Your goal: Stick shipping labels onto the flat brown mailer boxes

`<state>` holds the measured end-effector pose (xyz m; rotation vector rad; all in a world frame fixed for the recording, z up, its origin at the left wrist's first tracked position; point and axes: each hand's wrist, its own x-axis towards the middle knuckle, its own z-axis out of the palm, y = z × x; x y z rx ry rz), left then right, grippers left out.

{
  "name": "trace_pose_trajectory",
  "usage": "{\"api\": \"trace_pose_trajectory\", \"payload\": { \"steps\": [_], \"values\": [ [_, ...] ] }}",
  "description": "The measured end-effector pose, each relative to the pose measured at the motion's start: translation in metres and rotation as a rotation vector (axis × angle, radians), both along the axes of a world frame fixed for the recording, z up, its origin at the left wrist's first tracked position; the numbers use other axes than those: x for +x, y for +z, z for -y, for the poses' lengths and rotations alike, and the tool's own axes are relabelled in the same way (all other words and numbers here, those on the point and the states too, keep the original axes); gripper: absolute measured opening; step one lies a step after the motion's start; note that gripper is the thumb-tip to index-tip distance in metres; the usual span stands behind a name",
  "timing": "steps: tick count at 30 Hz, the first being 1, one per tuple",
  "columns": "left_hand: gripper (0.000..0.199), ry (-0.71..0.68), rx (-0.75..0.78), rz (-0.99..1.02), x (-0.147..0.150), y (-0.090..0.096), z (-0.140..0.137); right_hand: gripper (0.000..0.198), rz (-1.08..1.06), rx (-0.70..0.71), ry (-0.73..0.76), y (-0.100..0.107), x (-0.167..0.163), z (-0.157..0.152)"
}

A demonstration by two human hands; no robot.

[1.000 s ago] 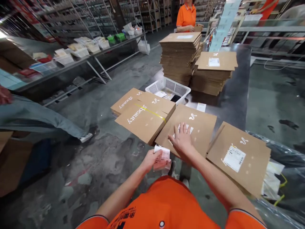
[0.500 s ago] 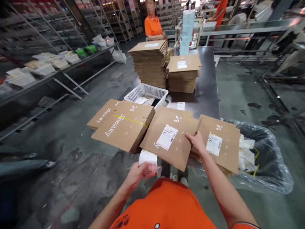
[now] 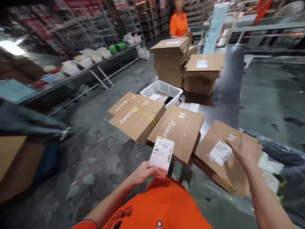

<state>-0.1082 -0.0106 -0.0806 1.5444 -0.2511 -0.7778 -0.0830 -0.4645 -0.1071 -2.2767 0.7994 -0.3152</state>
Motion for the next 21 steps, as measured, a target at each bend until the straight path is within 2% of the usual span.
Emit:
{"api": "trace_pose_trajectory", "payload": {
  "steps": [1, 3, 4, 5, 6, 8, 10, 11, 13, 15, 17, 19, 21],
  "values": [
    [0.056, 0.004, -0.007, 0.016, 0.001, 0.001, 0.003, 0.087, 0.025, 0.11, 0.144, 0.009, 0.015, -0.033],
    [0.054, -0.001, -0.002, 0.035, 0.001, 0.001, 0.007, 0.09, 0.059, 0.484, 0.621, 0.028, 0.038, -0.104],
    [0.056, -0.004, 0.016, 0.028, 0.0, -0.001, 0.007, 0.086, 0.003, 0.575, 0.833, 0.037, 0.045, -0.136],
    [0.058, -0.004, 0.033, 0.0, 0.0, -0.002, 0.006, 0.075, -0.054, 0.621, 0.955, 0.043, 0.05, -0.165],
    [0.06, 0.004, 0.035, -0.047, -0.001, -0.004, 0.005, 0.064, -0.095, 0.635, 1.017, 0.047, 0.052, -0.187],
    [0.068, 0.084, -0.027, -0.127, 0.001, -0.006, 0.002, 0.054, -0.127, 0.603, 1.028, 0.046, 0.05, -0.215],
    [0.075, 0.241, -0.13, -0.126, 0.009, -0.009, 0.002, 0.054, -0.104, 0.571, 0.998, 0.038, 0.041, -0.225],
    [0.072, 0.32, -0.155, -0.103, 0.015, -0.011, 0.005, 0.053, -0.093, 0.553, 0.998, 0.034, 0.036, -0.228],
    [0.053, 0.421, -0.105, -0.065, 0.031, -0.017, 0.014, 0.049, -0.07, 0.488, 1.004, 0.027, 0.027, -0.231],
    [0.047, 0.438, 0.003, -0.056, 0.049, -0.024, 0.024, 0.043, -0.028, 0.391, 0.982, 0.021, 0.026, -0.232],
    [0.054, 0.444, 0.072, -0.029, 0.065, -0.034, 0.03, 0.039, 0.022, 0.325, 0.929, 0.014, 0.039, -0.23],
    [0.061, 0.425, 0.086, -0.037, 0.074, -0.046, 0.027, 0.037, 0.068, 0.285, 0.845, 0.008, 0.065, -0.222],
    [0.064, 0.383, 0.087, -0.117, 0.072, -0.06, 0.013, 0.033, 0.089, 0.138, 0.75, 0.005, 0.099, -0.209]
  ]
}}
